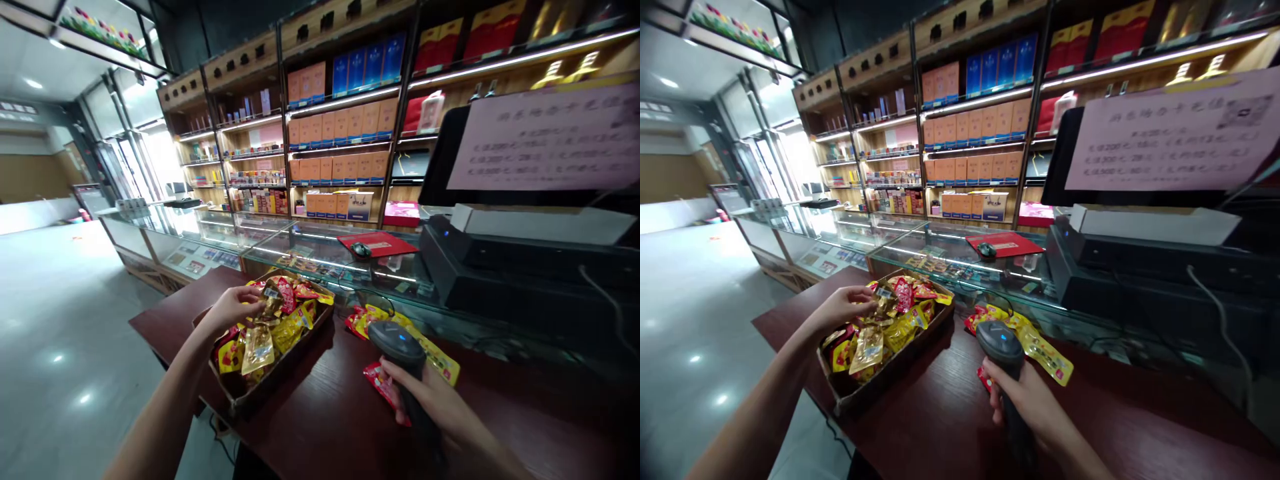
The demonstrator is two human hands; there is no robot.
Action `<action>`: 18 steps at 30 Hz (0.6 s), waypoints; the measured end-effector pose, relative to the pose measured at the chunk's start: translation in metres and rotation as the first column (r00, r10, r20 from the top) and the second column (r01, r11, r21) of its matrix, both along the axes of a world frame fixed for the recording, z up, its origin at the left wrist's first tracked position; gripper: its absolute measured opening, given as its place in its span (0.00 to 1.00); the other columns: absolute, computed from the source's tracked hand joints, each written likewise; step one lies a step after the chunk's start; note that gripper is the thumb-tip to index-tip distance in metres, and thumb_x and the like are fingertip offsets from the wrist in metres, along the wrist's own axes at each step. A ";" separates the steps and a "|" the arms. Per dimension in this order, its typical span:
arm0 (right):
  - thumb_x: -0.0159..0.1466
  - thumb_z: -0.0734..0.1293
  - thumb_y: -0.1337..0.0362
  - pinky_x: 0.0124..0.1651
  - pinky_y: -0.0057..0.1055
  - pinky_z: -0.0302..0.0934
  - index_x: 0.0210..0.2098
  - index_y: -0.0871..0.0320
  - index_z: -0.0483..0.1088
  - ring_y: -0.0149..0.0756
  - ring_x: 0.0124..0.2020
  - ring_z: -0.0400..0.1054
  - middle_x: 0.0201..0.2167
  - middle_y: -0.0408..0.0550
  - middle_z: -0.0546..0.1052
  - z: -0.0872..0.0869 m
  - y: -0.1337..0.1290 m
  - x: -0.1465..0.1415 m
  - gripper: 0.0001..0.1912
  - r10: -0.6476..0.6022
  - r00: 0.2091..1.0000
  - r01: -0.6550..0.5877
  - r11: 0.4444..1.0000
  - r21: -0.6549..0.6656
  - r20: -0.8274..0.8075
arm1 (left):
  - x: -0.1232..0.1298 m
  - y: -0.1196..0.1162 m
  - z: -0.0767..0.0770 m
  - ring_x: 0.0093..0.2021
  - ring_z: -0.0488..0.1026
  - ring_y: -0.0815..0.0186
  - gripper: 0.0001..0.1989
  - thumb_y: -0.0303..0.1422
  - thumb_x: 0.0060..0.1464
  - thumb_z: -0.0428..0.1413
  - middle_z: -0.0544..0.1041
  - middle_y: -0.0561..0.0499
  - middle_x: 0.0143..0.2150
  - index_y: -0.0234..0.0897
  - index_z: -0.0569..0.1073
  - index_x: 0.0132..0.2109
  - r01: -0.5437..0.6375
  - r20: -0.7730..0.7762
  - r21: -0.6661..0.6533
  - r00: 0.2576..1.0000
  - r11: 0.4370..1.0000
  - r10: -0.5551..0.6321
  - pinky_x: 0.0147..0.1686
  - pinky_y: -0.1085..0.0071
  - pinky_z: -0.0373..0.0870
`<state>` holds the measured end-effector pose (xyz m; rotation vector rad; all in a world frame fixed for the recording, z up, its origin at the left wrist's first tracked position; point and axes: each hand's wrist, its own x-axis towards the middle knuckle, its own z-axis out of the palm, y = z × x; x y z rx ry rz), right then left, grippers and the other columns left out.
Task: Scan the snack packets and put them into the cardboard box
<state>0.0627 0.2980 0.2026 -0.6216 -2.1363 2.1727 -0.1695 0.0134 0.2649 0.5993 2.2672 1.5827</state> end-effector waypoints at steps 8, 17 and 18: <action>0.55 0.67 0.45 0.17 0.25 0.56 0.27 0.59 0.66 0.30 0.13 0.65 0.14 0.42 0.70 -0.007 0.000 -0.003 0.21 -0.049 0.999 0.049 0.998 0.033 -0.001 | 0.007 0.010 0.006 0.32 0.76 0.61 0.14 0.39 0.42 0.62 0.79 0.47 0.32 0.37 0.78 0.37 -0.241 -0.450 -0.142 0.880 0.960 0.154 0.32 0.71 0.71; 0.56 0.68 0.47 0.16 0.24 0.57 0.29 0.60 0.66 0.30 0.13 0.64 0.13 0.40 0.69 0.021 0.024 0.008 0.20 -0.145 0.985 0.142 0.989 -0.032 -0.090 | 0.076 0.151 -0.042 0.30 0.74 0.64 0.13 0.36 0.45 0.60 0.78 0.49 0.33 0.40 0.78 0.40 0.304 -0.383 -0.275 0.836 0.912 -0.394 0.30 0.73 0.68; 0.56 0.68 0.48 0.16 0.24 0.57 0.30 0.61 0.66 0.30 0.13 0.64 0.13 0.41 0.70 0.023 0.029 0.009 0.20 -0.150 0.983 0.148 0.989 -0.028 -0.102 | 0.082 0.166 -0.051 0.31 0.74 0.64 0.16 0.36 0.43 0.61 0.79 0.49 0.33 0.40 0.78 0.42 0.371 -0.358 -0.315 0.806 0.874 -0.471 0.31 0.73 0.68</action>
